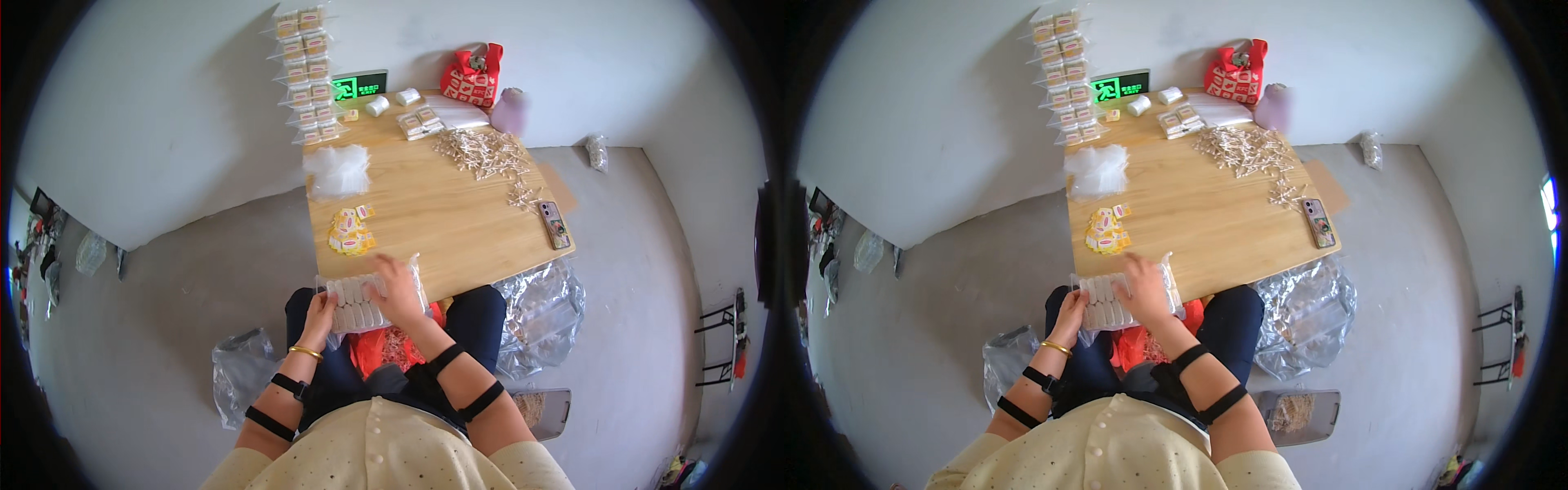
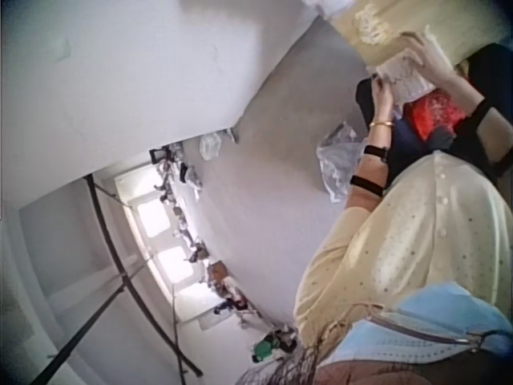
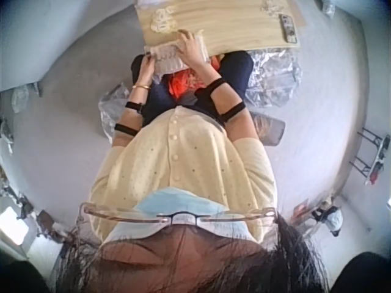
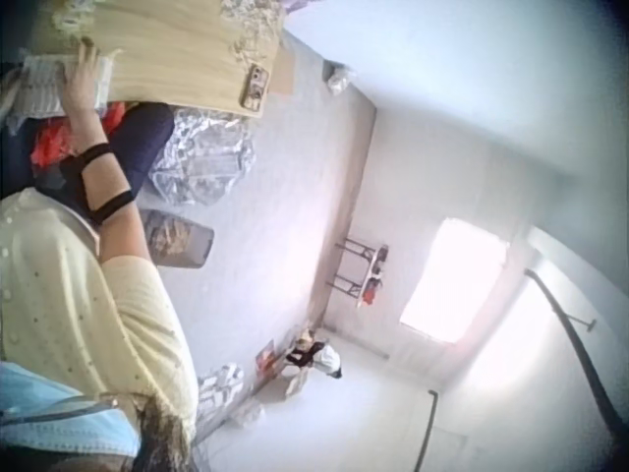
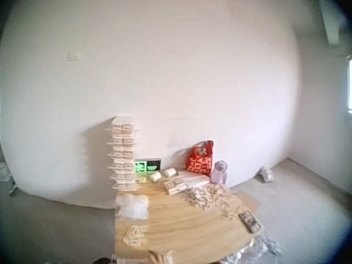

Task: The person packs small individually wrapped items into a larger clear plastic bag. They arrange the items in rows, fold the bag, and place the completed package on a stack of similar packages.

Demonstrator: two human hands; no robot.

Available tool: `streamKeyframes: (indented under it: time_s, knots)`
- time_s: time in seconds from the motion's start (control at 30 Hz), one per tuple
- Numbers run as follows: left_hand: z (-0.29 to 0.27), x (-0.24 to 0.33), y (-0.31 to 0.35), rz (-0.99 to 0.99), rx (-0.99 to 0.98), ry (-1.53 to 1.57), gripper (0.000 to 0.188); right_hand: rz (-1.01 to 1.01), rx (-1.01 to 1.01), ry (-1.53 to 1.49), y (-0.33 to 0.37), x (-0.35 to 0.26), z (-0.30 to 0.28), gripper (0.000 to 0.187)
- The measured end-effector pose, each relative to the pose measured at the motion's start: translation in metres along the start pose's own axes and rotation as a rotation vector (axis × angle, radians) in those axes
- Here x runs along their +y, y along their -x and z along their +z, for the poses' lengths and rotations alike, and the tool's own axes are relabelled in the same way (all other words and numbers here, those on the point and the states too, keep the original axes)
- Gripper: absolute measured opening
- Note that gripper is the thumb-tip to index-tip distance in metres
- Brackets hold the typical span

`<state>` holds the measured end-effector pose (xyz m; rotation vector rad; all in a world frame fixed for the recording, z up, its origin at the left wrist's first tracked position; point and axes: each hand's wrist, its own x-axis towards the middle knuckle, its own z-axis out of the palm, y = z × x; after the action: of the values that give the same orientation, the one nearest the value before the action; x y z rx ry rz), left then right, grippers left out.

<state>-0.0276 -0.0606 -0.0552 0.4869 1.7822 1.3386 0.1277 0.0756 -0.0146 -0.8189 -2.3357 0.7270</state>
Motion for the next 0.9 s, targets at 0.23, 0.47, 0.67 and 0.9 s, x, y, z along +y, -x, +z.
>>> streamKeyframes:
  time_s: [0.23, 0.47, 0.67, 0.9]
  knots:
    - [0.000, -0.008, -0.012, -0.059, -0.083, 0.098, 0.040, 0.678, 0.131, -0.553, 0.042, 0.117, -0.004, 0.031]
    - [-0.006, 0.000, -0.009, -0.075, -0.081, 0.135, 0.036, 0.767, -0.044, -0.313, 0.035, 0.111, 0.013, 0.036]
    - [-0.006, 0.002, -0.006, -0.164, -0.169, 0.258, 0.038, 0.702, 0.081, -0.346, 0.037, 0.113, 0.024, 0.042]
    - [0.003, -0.005, -0.001, -0.267, -0.296, 0.699, 0.047, 0.532, 0.157, -0.800, 0.013, 0.013, -0.055, 0.031]
